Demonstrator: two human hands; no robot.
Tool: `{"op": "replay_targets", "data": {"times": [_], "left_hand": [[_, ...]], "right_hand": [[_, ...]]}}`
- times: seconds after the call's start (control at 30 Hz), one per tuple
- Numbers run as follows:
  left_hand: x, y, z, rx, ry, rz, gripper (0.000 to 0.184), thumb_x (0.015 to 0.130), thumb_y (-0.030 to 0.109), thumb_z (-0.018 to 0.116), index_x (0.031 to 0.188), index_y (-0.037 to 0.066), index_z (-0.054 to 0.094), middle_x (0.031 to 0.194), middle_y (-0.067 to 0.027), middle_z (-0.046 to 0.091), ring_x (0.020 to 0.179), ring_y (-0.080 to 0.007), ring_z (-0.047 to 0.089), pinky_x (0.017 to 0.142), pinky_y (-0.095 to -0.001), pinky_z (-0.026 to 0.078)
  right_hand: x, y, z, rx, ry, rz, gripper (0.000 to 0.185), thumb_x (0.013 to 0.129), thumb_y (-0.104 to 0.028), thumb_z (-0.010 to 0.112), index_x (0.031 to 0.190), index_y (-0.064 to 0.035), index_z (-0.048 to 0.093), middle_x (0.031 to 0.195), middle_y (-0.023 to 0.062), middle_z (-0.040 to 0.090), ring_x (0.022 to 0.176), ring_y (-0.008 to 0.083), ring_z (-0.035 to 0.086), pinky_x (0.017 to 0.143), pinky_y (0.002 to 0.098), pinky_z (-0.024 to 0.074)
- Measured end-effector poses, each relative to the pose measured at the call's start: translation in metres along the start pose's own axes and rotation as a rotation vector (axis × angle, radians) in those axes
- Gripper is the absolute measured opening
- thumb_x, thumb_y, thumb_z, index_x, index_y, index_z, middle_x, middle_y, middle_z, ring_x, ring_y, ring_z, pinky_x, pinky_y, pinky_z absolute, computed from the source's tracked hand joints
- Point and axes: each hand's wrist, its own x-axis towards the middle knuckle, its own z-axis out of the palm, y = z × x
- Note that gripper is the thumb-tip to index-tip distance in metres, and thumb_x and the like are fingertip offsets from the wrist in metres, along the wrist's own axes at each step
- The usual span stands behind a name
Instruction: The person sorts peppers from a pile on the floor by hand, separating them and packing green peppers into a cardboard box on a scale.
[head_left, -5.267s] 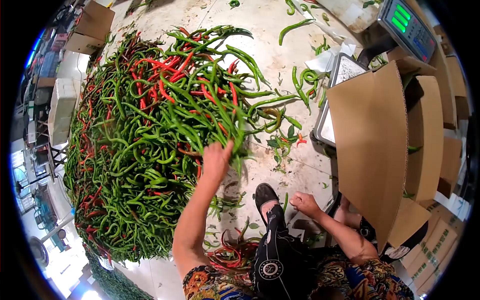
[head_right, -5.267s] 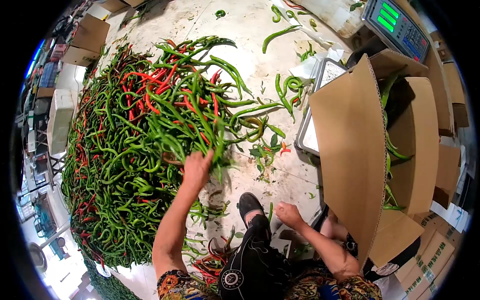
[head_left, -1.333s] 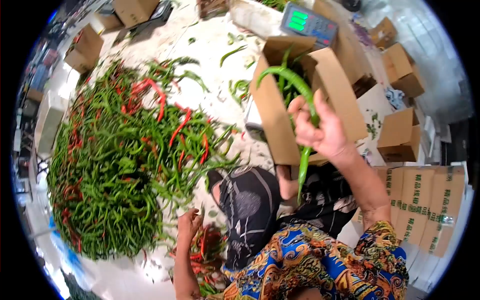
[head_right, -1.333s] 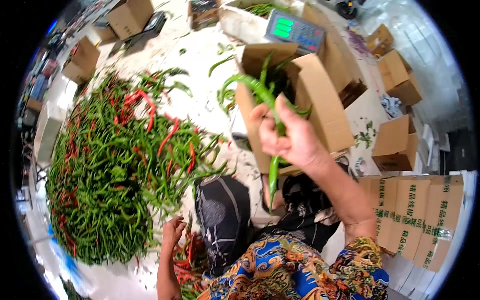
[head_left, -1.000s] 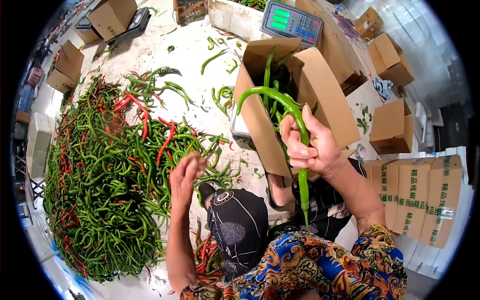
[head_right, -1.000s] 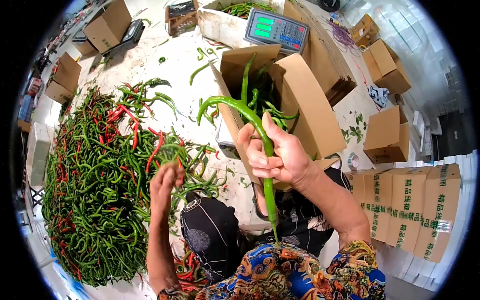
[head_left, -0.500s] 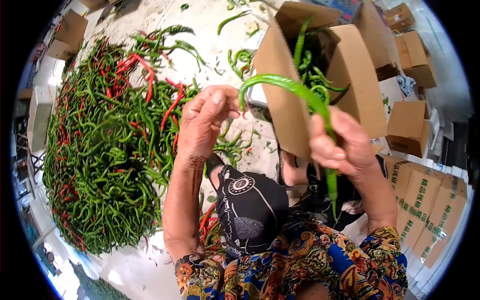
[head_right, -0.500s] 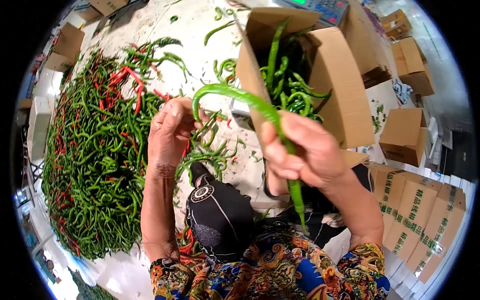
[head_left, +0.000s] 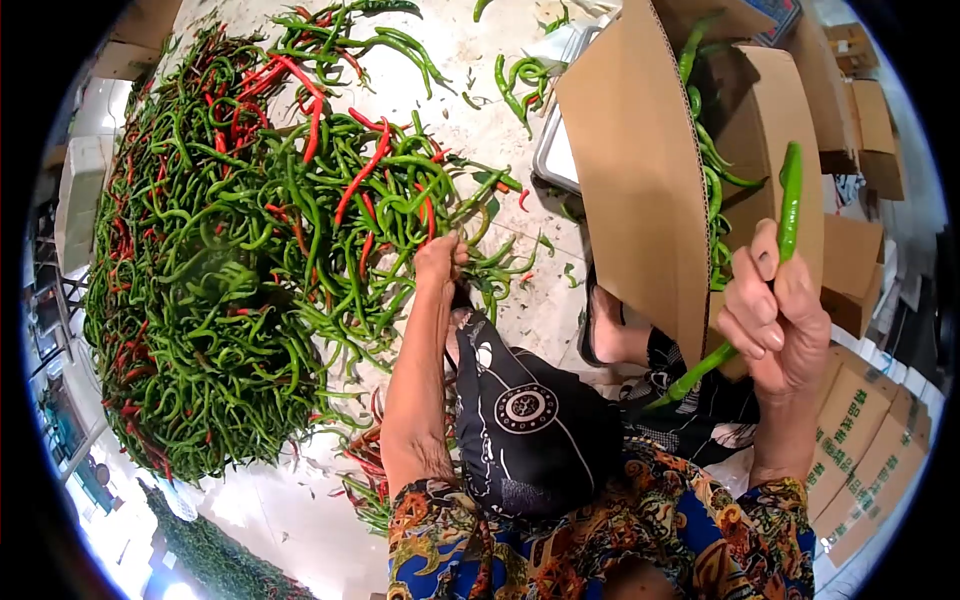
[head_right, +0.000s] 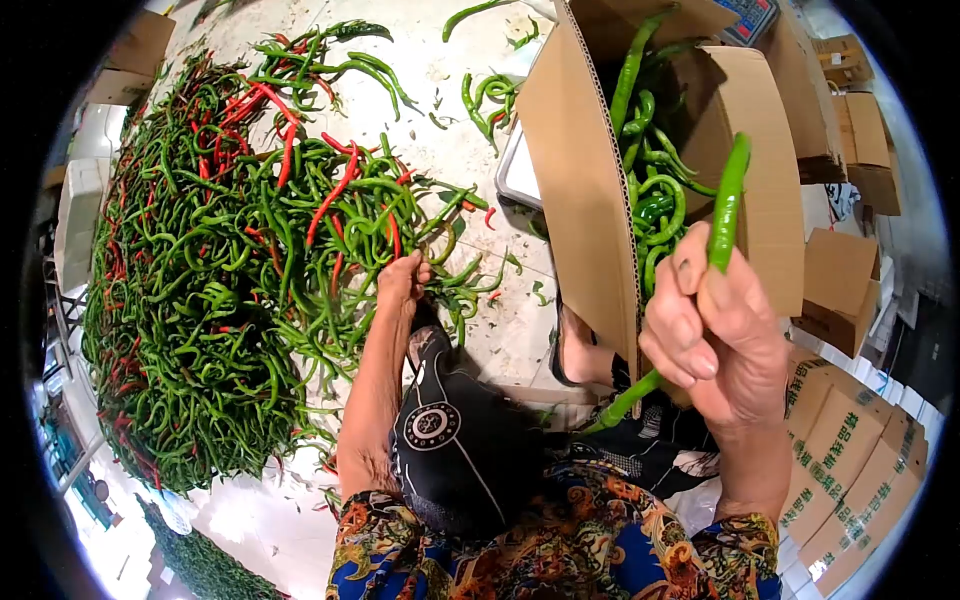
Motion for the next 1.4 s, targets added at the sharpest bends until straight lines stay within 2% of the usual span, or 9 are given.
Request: {"op": "replay_targets", "data": {"times": [0.1, 0.4, 0.6, 0.77, 0.9, 1.0, 1.13, 1.27, 1.4], "left_hand": [[-0.062, 0.018, 0.025, -0.442, -0.446, -0.164, 0.020, 0.098, 0.016, 0.052, 0.102, -0.002, 0.060, 0.083, -0.0080, 0.066, 0.061, -0.0116, 0.060, 0.048, -0.0224, 0.047], [-0.166, 0.085, 0.030, 0.085, -0.796, 0.125, 0.032, 0.091, 0.028, 0.062, 0.106, -0.001, 0.063, 0.078, -0.0072, 0.064, 0.067, -0.0136, 0.060, 0.061, -0.0240, 0.043], [-0.204, 0.140, 0.062, 0.418, -1.123, 0.308, 0.030, 0.092, 0.023, 0.060, 0.105, -0.002, 0.067, 0.072, -0.0053, 0.060, 0.065, -0.0124, 0.055, 0.060, -0.0268, 0.044], [-0.200, 0.149, 0.088, 0.539, -1.419, 0.446, 0.025, 0.093, 0.019, 0.061, 0.105, -0.001, 0.067, 0.079, -0.0074, 0.064, 0.068, -0.0150, 0.059, 0.062, -0.0287, 0.048], [-0.108, 0.111, 0.047, 0.558, -0.273, 0.853, 0.022, 0.090, 0.013, 0.063, 0.107, 0.002, 0.067, 0.091, -0.0073, 0.066, 0.077, -0.0152, 0.062, 0.069, -0.0278, 0.051], [-0.032, 0.101, -0.010, 1.043, 0.483, 1.302, 0.050, 0.077, 0.017, 0.074, 0.124, 0.011, 0.059, 0.112, -0.0117, 0.061, 0.103, -0.0317, 0.057, 0.089, -0.0441, 0.045], [0.011, 0.073, -0.044, 1.291, 0.428, 0.849, 0.053, 0.076, 0.014, 0.074, 0.126, 0.020, 0.057, 0.113, -0.0136, 0.059, 0.105, -0.0346, 0.055, 0.091, -0.0472, 0.043], [-0.009, 0.087, -0.040, 0.737, 0.315, 0.882, 0.035, 0.081, 0.006, 0.066, 0.116, 0.010, 0.063, 0.087, -0.0133, 0.067, 0.071, -0.0184, 0.061, 0.069, -0.0302, 0.049], [-0.076, 0.108, -0.034, 0.233, 0.267, 0.810, 0.027, 0.096, 0.008, 0.054, 0.120, 0.001, 0.061, 0.088, -0.0053, 0.068, 0.075, -0.0097, 0.061, 0.067, -0.0238, 0.049]], "right_hand": [[0.001, 0.001, -0.003, -0.027, 0.035, 0.066, 0.025, 0.094, -0.021, 0.062, 0.097, -0.0046, 0.044, 0.073, 0.0059, 0.050, 0.047, 0.0048, 0.042, 0.043, 0.0189, 0.0372], [0.001, 0.017, 0.021, -0.331, 0.080, 0.088, 0.016, 0.096, -0.017, 0.055, 0.096, -0.0011, 0.052, 0.083, 0.0117, 0.060, 0.053, 0.0086, 0.049, 0.050, 0.0193, 0.0422], [0.002, 0.013, 0.036, -0.635, 0.142, 0.218, 0.043, 0.094, -0.016, 0.059, 0.132, 0.0003, 0.049, 0.089, 0.0092, 0.067, 0.057, 0.0038, 0.048, 0.048, 0.0176, 0.0370], [0.003, 0.018, 0.026, -0.499, 0.236, 0.158, 0.026, 0.091, -0.019, 0.065, 0.109, -0.0018, 0.057, 0.083, 0.0065, 0.065, 0.049, 0.0008, 0.040, 0.041, 0.0168, 0.0297], [-0.001, 0.014, 0.023, -0.476, 0.271, 0.140, 0.024, 0.094, -0.021, 0.062, 0.106, -0.0020, 0.056, 0.081, 0.0066, 0.064, 0.049, 0.0018, 0.039, 0.043, 0.0162, 0.0309], [-0.001, 0.017, 0.029, -0.467, 0.276, 0.127, 0.025, 0.094, -0.022, 0.061, 0.107, -0.0012, 0.056, 0.083, 0.0079, 0.064, 0.051, 0.0021, 0.041, 0.045, 0.0162, 0.0323], [0.002, 0.016, 0.033, -0.526, 0.205, 0.152, 0.025, 0.095, -0.023, 0.060, 0.106, -0.0010, 0.057, 0.085, 0.0091, 0.065, 0.054, 0.0032, 0.043, 0.046, 0.0167, 0.0336], [-0.003, 0.010, 0.029, -0.569, 0.104, 0.153, 0.024, 0.095, -0.024, 0.060, 0.104, -0.0019, 0.058, 0.085, 0.0098, 0.065, 0.063, 0.0085, 0.051, 0.053, 0.0209, 0.0405], [-0.004, 0.018, 0.020, -0.517, -0.105, 0.071, 0.024, 0.095, -0.026, 0.059, 0.101, -0.0027, 0.059, 0.085, 0.0115, 0.064, 0.078, 0.0169, 0.059, 0.068, 0.0296, 0.0483]]}}
